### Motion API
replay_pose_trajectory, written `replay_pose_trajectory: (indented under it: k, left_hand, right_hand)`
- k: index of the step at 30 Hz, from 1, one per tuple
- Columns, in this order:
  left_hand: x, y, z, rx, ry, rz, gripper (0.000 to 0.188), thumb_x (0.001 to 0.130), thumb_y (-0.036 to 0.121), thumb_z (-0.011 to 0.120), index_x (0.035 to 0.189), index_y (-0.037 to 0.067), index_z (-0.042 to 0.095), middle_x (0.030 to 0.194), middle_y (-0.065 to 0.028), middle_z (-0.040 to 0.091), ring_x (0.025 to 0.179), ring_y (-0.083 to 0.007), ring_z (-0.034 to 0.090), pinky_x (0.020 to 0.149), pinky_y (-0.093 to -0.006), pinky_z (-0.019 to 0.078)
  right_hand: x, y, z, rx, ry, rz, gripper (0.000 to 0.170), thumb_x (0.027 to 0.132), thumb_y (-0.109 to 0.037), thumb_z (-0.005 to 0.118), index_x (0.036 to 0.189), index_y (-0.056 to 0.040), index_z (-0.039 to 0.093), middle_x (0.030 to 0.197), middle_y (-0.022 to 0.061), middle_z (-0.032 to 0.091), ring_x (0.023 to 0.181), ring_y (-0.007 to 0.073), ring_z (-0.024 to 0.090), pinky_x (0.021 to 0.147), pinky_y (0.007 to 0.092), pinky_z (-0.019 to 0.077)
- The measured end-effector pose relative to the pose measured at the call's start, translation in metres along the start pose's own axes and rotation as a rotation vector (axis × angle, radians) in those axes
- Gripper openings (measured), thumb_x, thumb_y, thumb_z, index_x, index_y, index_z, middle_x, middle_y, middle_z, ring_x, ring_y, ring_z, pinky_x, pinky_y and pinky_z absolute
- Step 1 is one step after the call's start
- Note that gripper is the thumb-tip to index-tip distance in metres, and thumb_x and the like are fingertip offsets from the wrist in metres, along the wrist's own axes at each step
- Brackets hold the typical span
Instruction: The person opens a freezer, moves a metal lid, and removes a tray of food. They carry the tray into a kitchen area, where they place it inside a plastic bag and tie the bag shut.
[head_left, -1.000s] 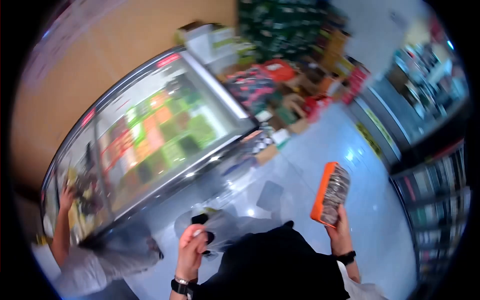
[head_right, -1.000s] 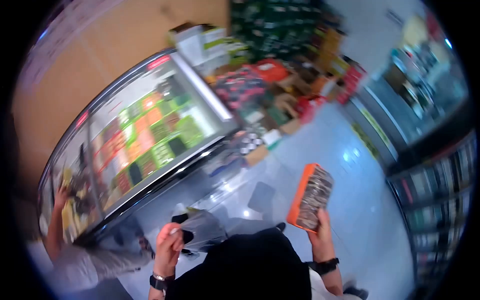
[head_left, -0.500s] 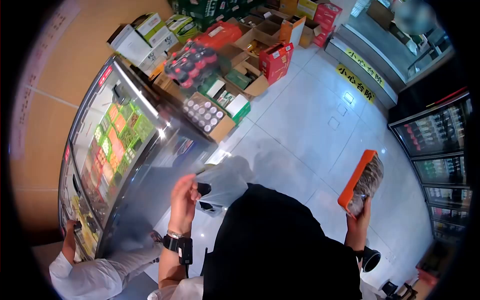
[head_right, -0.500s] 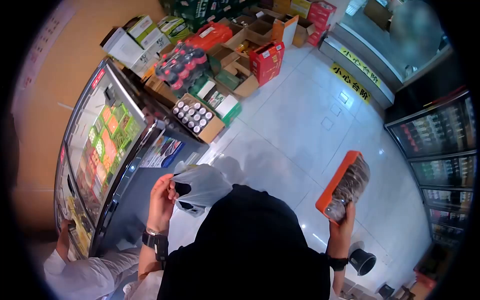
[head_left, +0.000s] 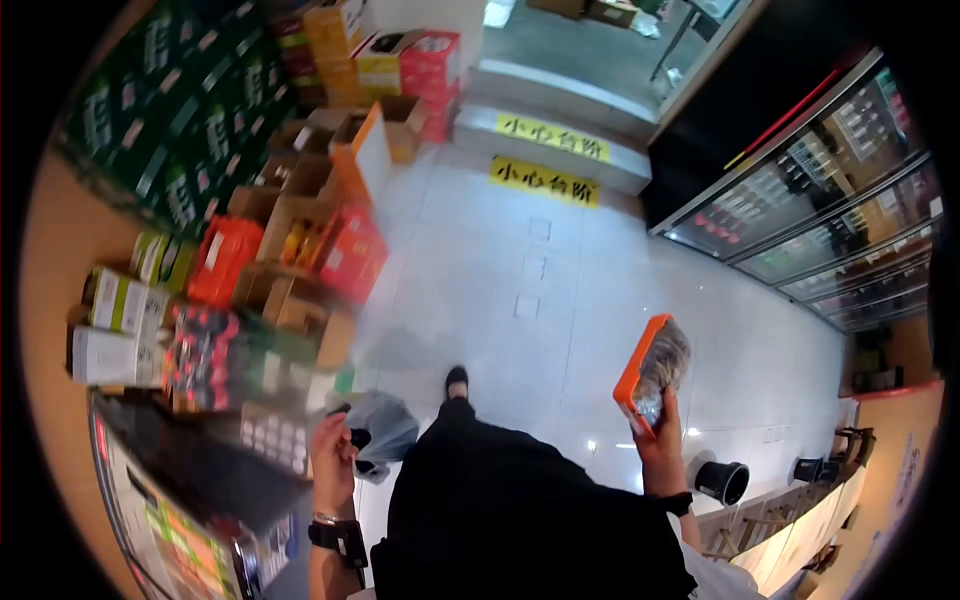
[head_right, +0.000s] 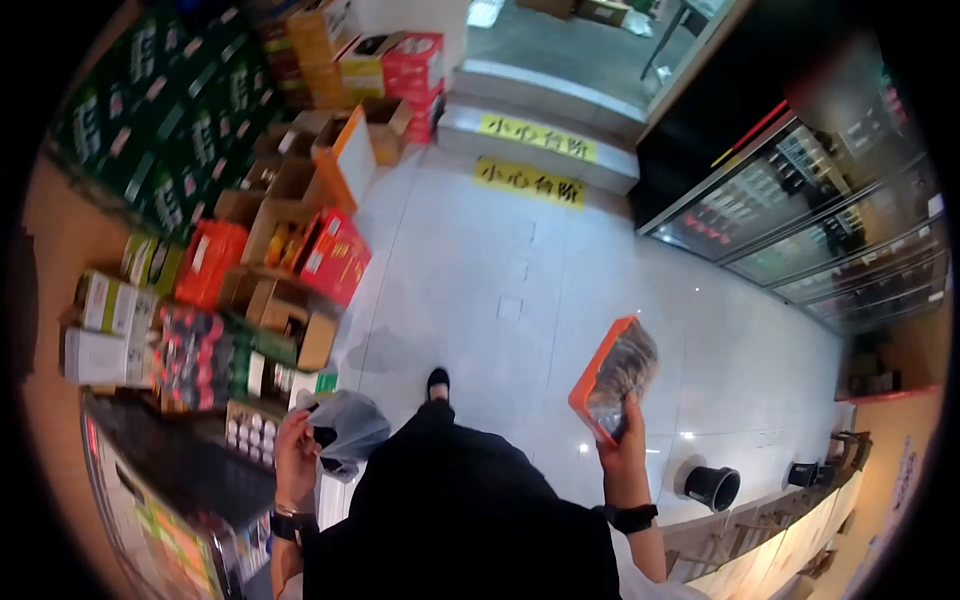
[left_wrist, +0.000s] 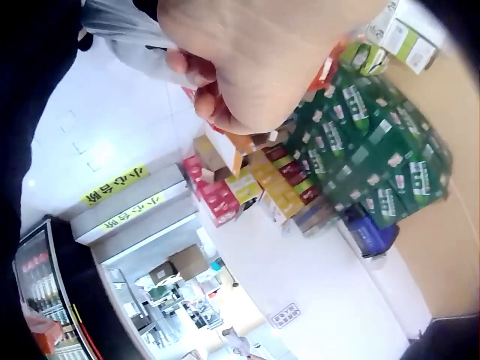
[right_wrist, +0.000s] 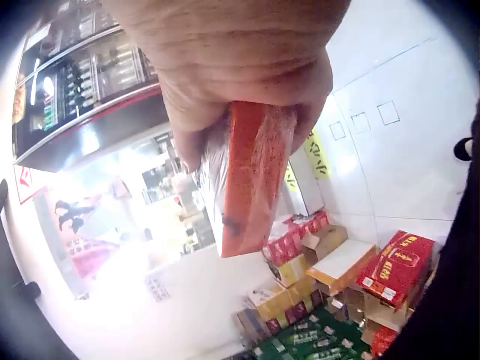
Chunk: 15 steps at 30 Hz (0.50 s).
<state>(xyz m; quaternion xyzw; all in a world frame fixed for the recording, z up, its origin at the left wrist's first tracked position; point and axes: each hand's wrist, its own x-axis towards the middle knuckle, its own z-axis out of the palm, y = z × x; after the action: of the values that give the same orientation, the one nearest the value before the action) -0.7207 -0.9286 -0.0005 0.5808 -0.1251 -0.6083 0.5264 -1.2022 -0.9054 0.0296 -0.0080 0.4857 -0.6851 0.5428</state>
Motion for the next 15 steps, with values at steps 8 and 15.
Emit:
replay_pose_trajectory:
  k: [8, 15]
  left_hand:
    - [0.191, 0.063, 0.201, 0.108, -0.090, -0.105, 0.019, 0.090, 0.008, 0.054, 0.108, 0.004, 0.056, 0.070, 0.0011, 0.051, 0.048, -0.0059, 0.040, 0.046, -0.0226, 0.0372]
    - [0.458, 0.021, 0.298, 0.054, -0.087, -0.220, 0.022, 0.080, 0.011, 0.057, 0.101, 0.014, 0.058, 0.059, 0.0020, 0.045, 0.041, -0.0096, 0.036, 0.037, -0.0287, 0.0337]
  right_hand:
    - [0.136, -0.062, 0.027, 0.112, 0.237, -0.176, 0.041, 0.093, -0.018, 0.059, 0.127, -0.0006, 0.047, 0.119, 0.0125, 0.060, 0.102, 0.0261, 0.063, 0.085, 0.0397, 0.0555]
    - [0.315, -0.108, 0.037, 0.136, 0.418, -0.304, 0.044, 0.089, -0.015, 0.063, 0.128, -0.0024, 0.045, 0.114, 0.0129, 0.061, 0.097, 0.0283, 0.065, 0.082, 0.0444, 0.0573]
